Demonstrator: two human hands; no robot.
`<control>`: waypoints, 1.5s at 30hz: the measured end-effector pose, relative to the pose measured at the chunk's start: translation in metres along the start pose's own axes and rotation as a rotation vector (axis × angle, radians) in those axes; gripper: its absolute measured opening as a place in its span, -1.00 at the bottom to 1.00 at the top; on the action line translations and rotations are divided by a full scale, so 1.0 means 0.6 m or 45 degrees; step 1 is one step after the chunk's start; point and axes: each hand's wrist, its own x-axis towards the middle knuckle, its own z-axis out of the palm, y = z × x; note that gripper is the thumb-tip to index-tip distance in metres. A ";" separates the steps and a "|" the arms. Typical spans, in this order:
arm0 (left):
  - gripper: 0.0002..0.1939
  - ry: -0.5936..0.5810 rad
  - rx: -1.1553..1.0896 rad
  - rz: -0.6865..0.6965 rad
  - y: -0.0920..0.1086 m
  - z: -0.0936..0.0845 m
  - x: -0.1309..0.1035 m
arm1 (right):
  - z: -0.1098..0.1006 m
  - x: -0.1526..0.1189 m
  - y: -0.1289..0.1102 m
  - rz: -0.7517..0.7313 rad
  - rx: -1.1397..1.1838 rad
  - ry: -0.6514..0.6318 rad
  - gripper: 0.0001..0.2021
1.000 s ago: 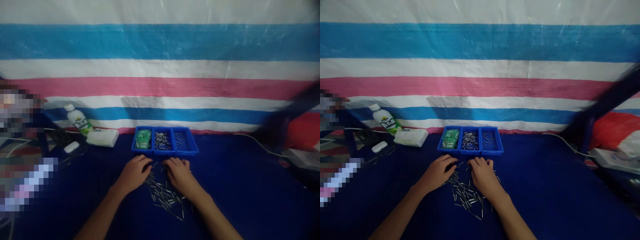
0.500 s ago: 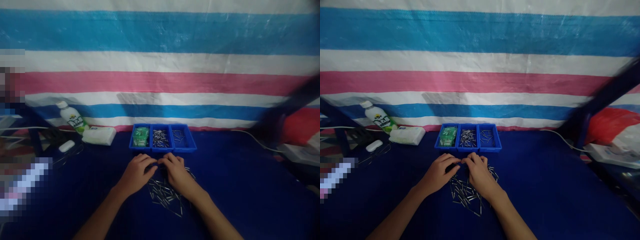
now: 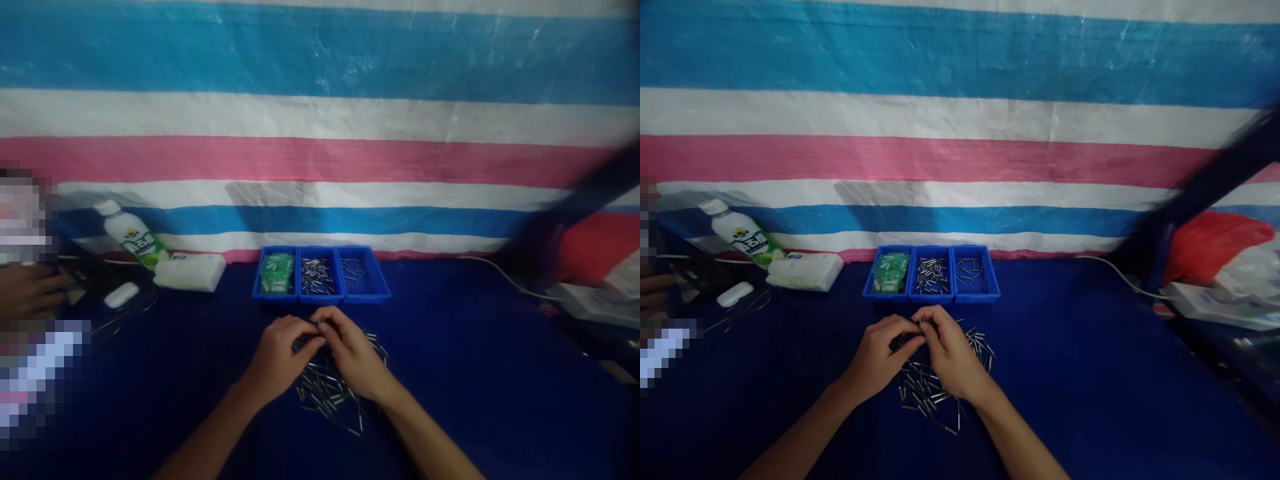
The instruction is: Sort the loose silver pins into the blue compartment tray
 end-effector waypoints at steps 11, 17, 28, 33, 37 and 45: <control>-0.89 0.055 -0.031 -0.032 0.000 -0.009 0.002 | -0.005 0.011 -0.003 0.181 0.328 0.078 -0.82; -0.85 0.076 -0.065 -0.042 0.006 -0.015 0.002 | -0.019 0.006 -0.004 0.159 0.184 0.109 -0.73; -0.86 0.117 -0.032 -0.007 0.002 -0.024 -0.004 | -0.064 0.018 0.025 0.448 0.463 0.688 -0.52; -0.87 0.099 0.001 0.009 0.003 -0.023 -0.003 | -0.076 0.020 0.039 0.409 0.197 0.687 -0.56; -0.89 0.121 0.105 -0.031 -0.006 -0.022 -0.002 | -0.076 0.016 0.039 0.251 -0.223 0.598 -0.60; -0.82 -0.029 0.476 -0.189 -0.026 -0.024 -0.004 | -0.023 -0.002 0.039 -0.273 -1.048 -0.092 -0.77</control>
